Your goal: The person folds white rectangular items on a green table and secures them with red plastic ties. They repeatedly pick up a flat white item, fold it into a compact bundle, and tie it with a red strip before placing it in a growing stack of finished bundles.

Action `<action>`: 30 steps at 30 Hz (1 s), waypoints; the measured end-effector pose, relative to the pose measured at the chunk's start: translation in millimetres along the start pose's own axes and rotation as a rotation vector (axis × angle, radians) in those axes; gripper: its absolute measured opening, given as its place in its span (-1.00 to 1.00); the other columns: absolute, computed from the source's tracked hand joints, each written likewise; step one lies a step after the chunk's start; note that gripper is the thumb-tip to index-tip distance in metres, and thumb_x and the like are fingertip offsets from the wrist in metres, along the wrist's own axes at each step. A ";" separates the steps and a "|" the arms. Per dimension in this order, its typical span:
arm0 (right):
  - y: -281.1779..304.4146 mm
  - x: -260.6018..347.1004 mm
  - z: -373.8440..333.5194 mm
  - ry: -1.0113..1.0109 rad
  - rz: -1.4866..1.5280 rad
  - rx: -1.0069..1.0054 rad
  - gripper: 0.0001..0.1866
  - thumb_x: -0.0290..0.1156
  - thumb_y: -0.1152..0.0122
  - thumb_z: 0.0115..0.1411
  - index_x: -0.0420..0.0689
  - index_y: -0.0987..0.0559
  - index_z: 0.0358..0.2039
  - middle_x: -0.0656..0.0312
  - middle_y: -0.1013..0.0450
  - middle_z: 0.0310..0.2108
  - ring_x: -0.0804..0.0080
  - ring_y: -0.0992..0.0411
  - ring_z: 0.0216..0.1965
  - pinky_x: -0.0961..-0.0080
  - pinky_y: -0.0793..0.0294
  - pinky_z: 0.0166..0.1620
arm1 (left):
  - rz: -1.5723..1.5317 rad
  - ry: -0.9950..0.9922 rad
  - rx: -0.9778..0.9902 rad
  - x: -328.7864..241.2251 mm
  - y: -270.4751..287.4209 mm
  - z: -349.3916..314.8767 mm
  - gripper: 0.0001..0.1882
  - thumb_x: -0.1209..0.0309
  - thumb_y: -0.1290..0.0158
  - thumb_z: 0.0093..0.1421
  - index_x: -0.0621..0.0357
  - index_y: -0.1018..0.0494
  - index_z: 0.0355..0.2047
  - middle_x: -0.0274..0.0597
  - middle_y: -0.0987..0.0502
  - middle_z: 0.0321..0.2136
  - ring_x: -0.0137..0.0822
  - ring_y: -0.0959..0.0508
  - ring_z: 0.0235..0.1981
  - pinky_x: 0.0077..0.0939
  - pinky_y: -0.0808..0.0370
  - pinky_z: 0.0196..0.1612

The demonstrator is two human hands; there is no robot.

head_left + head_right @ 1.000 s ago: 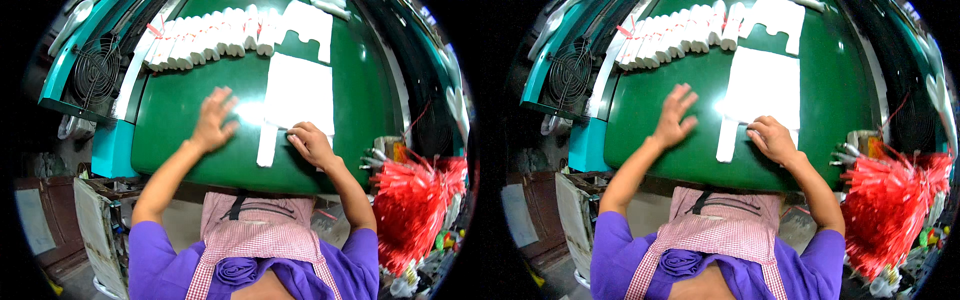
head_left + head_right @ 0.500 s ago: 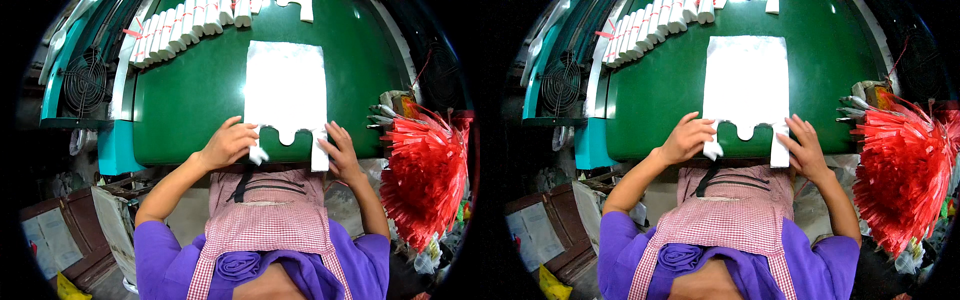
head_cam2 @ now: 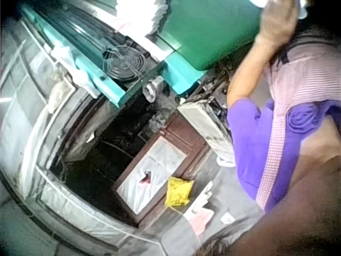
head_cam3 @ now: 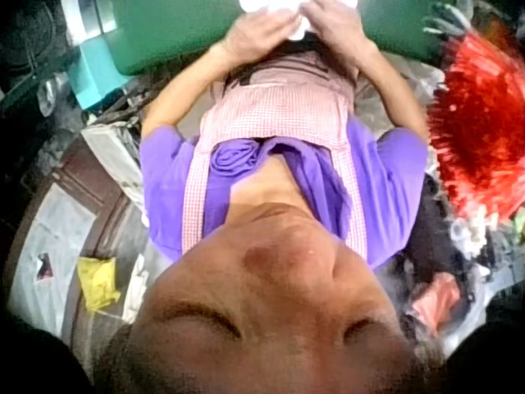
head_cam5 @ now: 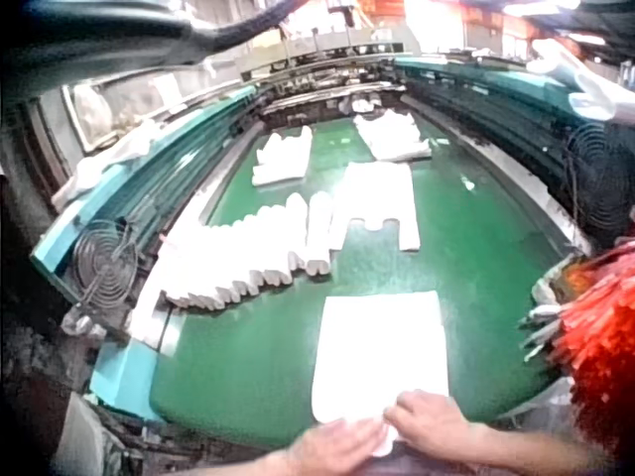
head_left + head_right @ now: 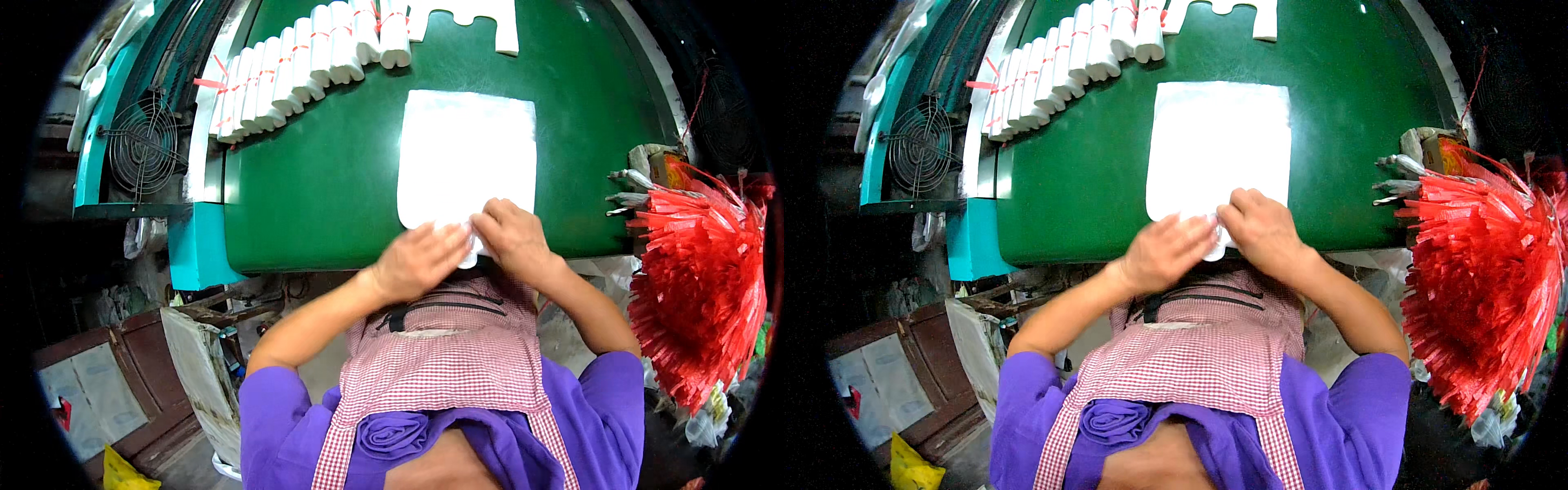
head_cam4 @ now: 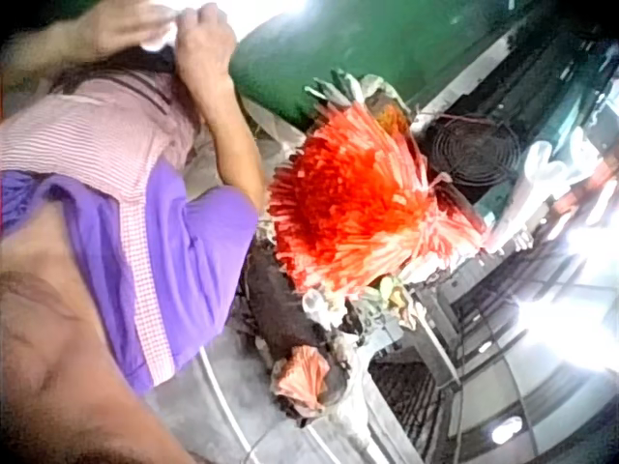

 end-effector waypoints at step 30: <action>-40.0 -45.4 -57.2 -0.723 1.639 -0.294 -0.08 -0.13 -0.26 0.17 -0.37 0.03 0.29 0.00 -0.40 -0.02 0.32 -0.44 -0.08 0.36 -0.46 -0.02 | -0.491 0.342 0.324 103.6 -32.5 61.2 -0.74 0.70 -0.04 0.03 0.31 -0.41 -0.22 0.00 -0.50 -0.28 0.04 -0.52 -0.34 -0.39 -0.47 -0.23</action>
Point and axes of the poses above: each hand's wrist, its own z-axis towards the middle knuckle, its own y-axis out of the back of the hand, x = y × z, the point moved 8 cm from there along z, towards the middle knuckle
